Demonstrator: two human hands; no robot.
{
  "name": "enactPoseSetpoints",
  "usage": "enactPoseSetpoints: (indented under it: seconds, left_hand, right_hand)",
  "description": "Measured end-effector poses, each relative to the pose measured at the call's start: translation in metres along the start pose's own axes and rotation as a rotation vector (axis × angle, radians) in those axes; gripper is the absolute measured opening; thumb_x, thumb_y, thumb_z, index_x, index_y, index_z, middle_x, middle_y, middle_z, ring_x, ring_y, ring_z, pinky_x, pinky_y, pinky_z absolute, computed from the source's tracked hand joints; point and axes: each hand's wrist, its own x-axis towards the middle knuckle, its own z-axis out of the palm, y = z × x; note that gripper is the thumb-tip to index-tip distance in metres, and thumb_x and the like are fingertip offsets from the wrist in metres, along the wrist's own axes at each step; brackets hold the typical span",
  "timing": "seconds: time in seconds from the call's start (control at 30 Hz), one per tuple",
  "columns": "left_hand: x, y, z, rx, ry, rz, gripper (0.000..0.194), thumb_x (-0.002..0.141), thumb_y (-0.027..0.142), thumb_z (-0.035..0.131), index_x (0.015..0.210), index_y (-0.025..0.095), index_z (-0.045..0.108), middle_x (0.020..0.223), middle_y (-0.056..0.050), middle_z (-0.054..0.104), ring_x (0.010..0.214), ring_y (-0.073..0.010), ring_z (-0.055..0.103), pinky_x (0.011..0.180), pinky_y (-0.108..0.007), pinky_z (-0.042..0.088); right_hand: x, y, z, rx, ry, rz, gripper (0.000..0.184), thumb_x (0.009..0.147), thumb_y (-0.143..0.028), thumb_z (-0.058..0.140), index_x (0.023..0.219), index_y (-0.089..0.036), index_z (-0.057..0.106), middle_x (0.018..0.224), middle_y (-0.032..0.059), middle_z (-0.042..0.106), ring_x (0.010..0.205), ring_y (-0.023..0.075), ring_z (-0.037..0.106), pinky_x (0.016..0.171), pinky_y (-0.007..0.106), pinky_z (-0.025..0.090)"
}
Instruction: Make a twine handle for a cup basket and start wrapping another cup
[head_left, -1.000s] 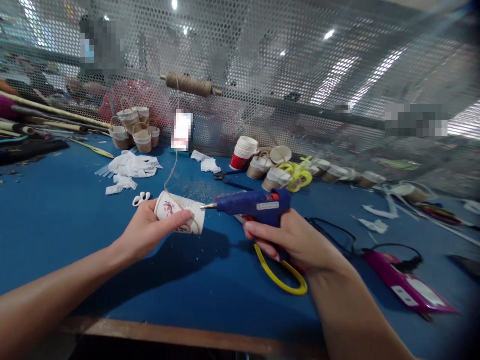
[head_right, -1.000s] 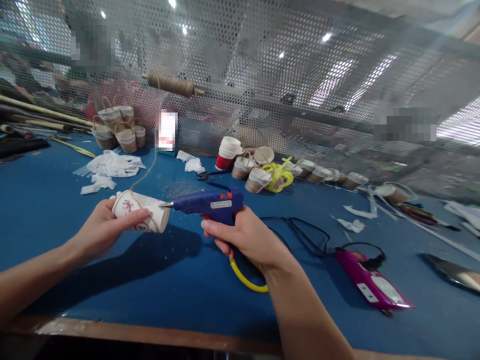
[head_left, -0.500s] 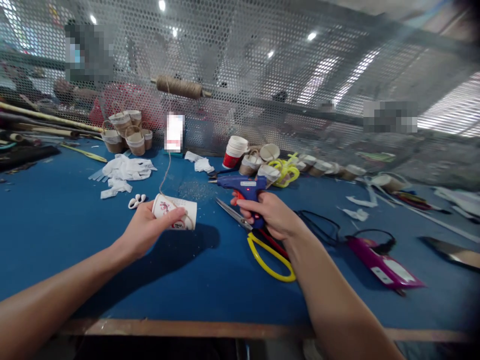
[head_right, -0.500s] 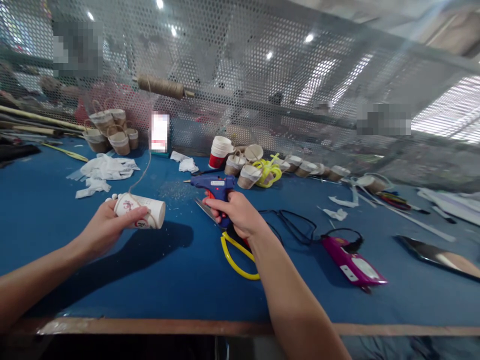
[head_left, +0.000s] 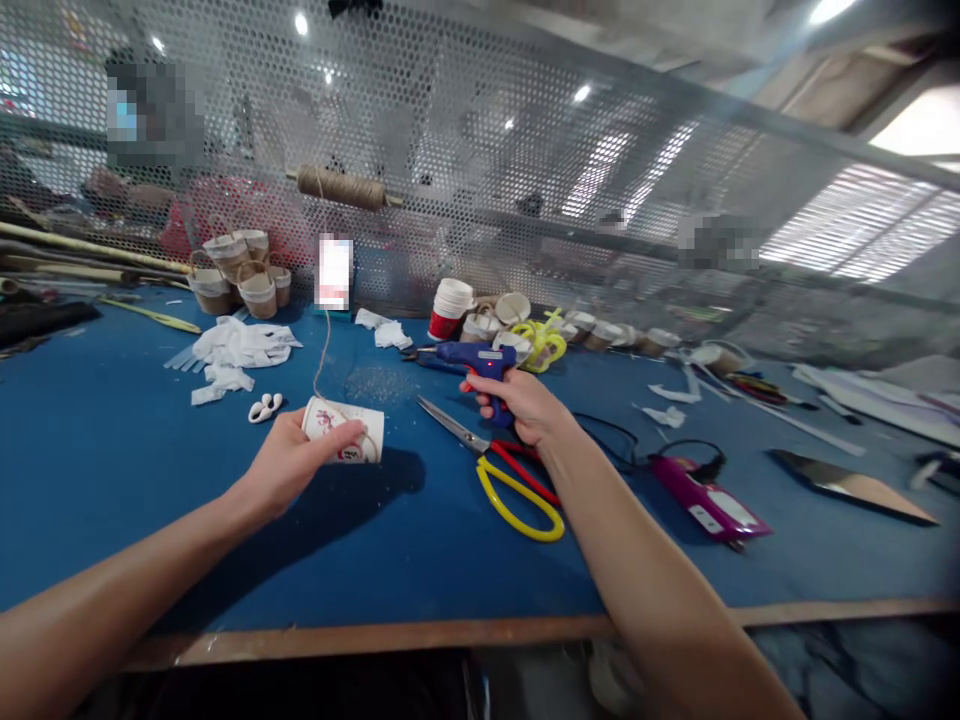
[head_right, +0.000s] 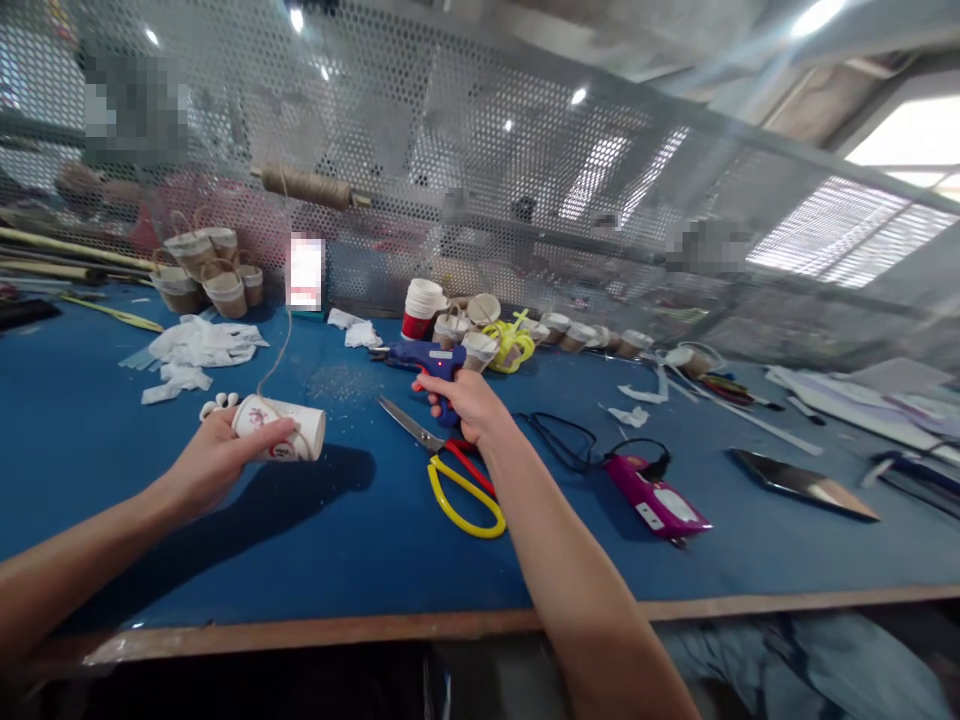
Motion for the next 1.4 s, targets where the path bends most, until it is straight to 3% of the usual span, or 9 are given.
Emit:
enactPoseSetpoints:
  seconds: [0.3, 0.43, 0.73, 0.9, 1.0, 1.1, 1.17, 1.23, 1.4]
  left_hand:
    - [-0.001, 0.008, 0.003, 0.013, 0.037, 0.029, 0.014, 0.062, 0.023, 0.071, 0.068, 0.012, 0.066, 0.066, -0.002, 0.070, 0.058, -0.0118, 0.062, 0.060, -0.022, 0.049]
    - [-0.002, 0.007, 0.002, -0.014, 0.022, 0.026, 0.013, 0.061, 0.023, 0.072, 0.067, 0.012, 0.066, 0.064, -0.001, 0.070, 0.057, -0.0109, 0.062, 0.058, -0.020, 0.049]
    - [-0.003, 0.007, 0.002, -0.035, 0.003, 0.009, 0.013, 0.061, 0.022, 0.072, 0.068, 0.012, 0.066, 0.064, -0.001, 0.070, 0.057, -0.0102, 0.062, 0.058, -0.019, 0.049]
    - [-0.005, 0.009, 0.003, -0.019, -0.013, 0.004, 0.015, 0.062, 0.024, 0.071, 0.070, 0.012, 0.066, 0.065, -0.003, 0.070, 0.060, -0.0120, 0.063, 0.061, -0.021, 0.050]
    - [-0.006, 0.010, 0.003, 0.008, -0.033, 0.012, 0.015, 0.063, 0.025, 0.070, 0.070, 0.012, 0.066, 0.066, -0.003, 0.070, 0.060, -0.0122, 0.062, 0.061, -0.022, 0.050]
    - [-0.007, 0.009, 0.004, 0.082, -0.045, 0.009, 0.019, 0.064, 0.028, 0.069, 0.074, 0.012, 0.066, 0.070, -0.005, 0.071, 0.062, -0.0142, 0.063, 0.063, -0.025, 0.050]
    - [-0.008, 0.008, 0.004, 0.166, -0.063, 0.013, 0.020, 0.064, 0.029, 0.069, 0.075, 0.012, 0.066, 0.072, -0.006, 0.071, 0.063, -0.0147, 0.062, 0.064, -0.026, 0.050]
    - [-0.009, 0.005, 0.003, 0.283, -0.099, 0.052, 0.019, 0.065, 0.030, 0.067, 0.074, 0.013, 0.066, 0.071, -0.005, 0.070, 0.061, -0.0142, 0.061, 0.062, -0.025, 0.048]
    - [-0.013, 0.002, -0.001, 0.604, -0.177, 0.188, 0.020, 0.070, 0.035, 0.062, 0.073, 0.015, 0.064, 0.065, -0.002, 0.065, 0.057, -0.0126, 0.054, 0.053, -0.022, 0.041]
  right_hand:
    - [0.002, -0.012, -0.005, -0.001, -0.013, -0.032, 0.008, 0.067, -0.015, 0.066, 0.073, -0.013, 0.060, 0.068, 0.0028, 0.062, 0.045, 0.0037, 0.044, 0.037, 0.015, 0.038]
    - [0.006, -0.006, -0.010, -0.046, 0.080, -0.051, 0.013, 0.076, -0.024, 0.059, 0.068, -0.015, 0.055, 0.063, -0.0011, 0.058, 0.046, 0.0028, 0.046, 0.041, 0.013, 0.040]
    - [0.031, 0.031, -0.003, -0.513, 0.195, 0.037, 0.028, 0.074, -0.028, 0.062, 0.053, -0.016, 0.047, 0.039, -0.0017, 0.048, 0.037, 0.0096, 0.047, 0.040, 0.021, 0.036]
    - [0.036, 0.033, -0.007, -0.748, 0.264, -0.061, 0.033, 0.067, -0.022, 0.066, 0.044, -0.019, 0.043, 0.047, 0.0035, 0.052, 0.067, 0.0215, 0.059, 0.057, 0.026, 0.040]
    - [0.022, 0.022, 0.001, -0.812, 0.272, -0.172, 0.018, 0.068, -0.019, 0.064, 0.054, -0.017, 0.052, 0.070, 0.0096, 0.060, 0.088, 0.0251, 0.056, 0.071, 0.030, 0.040]
    - [-0.005, 0.001, 0.022, -0.809, 0.161, -0.317, 0.007, 0.073, -0.026, 0.060, 0.072, -0.018, 0.062, 0.087, 0.0072, 0.062, 0.091, 0.0201, 0.054, 0.078, 0.029, 0.040]
    - [-0.025, -0.013, 0.040, -0.727, -0.109, -0.473, 0.015, 0.078, -0.031, 0.056, 0.079, -0.019, 0.063, 0.089, 0.0047, 0.062, 0.083, 0.0161, 0.056, 0.075, 0.028, 0.041]
    - [-0.040, -0.022, 0.057, -0.647, -0.339, -0.523, 0.021, 0.081, -0.034, 0.052, 0.082, -0.016, 0.063, 0.084, 0.0049, 0.062, 0.078, 0.0148, 0.056, 0.071, 0.028, 0.042]
    - [-0.053, -0.022, 0.084, -0.702, -0.413, -0.528, 0.023, 0.071, -0.032, 0.064, 0.085, -0.014, 0.061, 0.082, 0.0046, 0.059, 0.073, 0.0137, 0.052, 0.063, 0.026, 0.041]
